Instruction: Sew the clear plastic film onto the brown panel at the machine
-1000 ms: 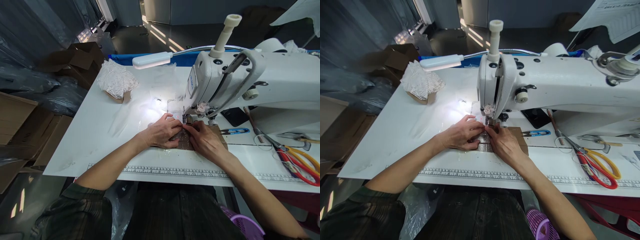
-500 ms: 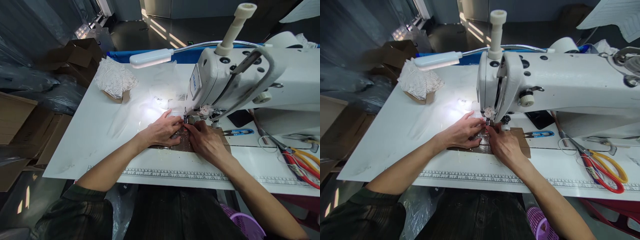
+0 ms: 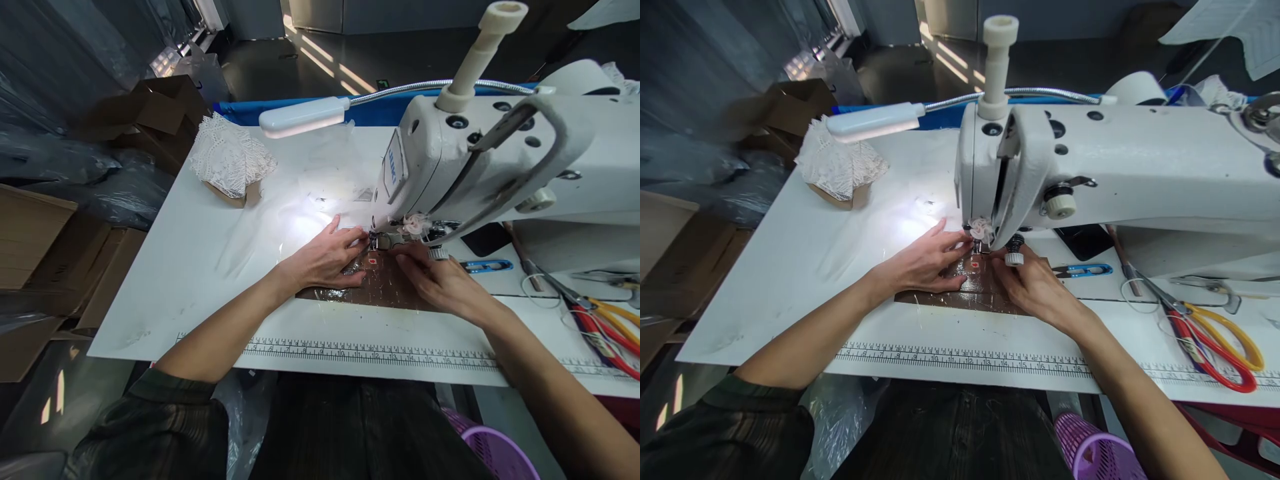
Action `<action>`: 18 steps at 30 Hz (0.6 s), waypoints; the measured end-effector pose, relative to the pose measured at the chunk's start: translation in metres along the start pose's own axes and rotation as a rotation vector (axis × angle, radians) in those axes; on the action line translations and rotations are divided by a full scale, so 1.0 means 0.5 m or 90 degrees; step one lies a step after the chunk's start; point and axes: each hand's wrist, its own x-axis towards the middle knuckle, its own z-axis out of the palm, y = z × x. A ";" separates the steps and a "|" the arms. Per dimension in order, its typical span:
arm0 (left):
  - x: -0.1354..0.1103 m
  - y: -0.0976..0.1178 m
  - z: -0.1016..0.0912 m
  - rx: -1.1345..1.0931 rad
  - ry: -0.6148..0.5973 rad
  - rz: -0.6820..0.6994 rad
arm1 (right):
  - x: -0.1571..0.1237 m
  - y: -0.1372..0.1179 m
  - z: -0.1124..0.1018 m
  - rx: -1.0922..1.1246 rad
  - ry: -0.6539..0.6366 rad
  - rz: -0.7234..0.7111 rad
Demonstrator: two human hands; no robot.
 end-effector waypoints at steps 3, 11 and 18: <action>0.001 -0.003 -0.001 -0.012 0.002 -0.002 | 0.018 0.015 0.002 0.034 0.026 0.042; -0.002 -0.004 0.004 -0.005 -0.001 -0.015 | 0.003 0.029 0.016 0.000 0.035 0.096; -0.006 -0.014 0.010 -0.016 0.020 -0.035 | 0.001 0.030 0.028 0.045 0.103 0.118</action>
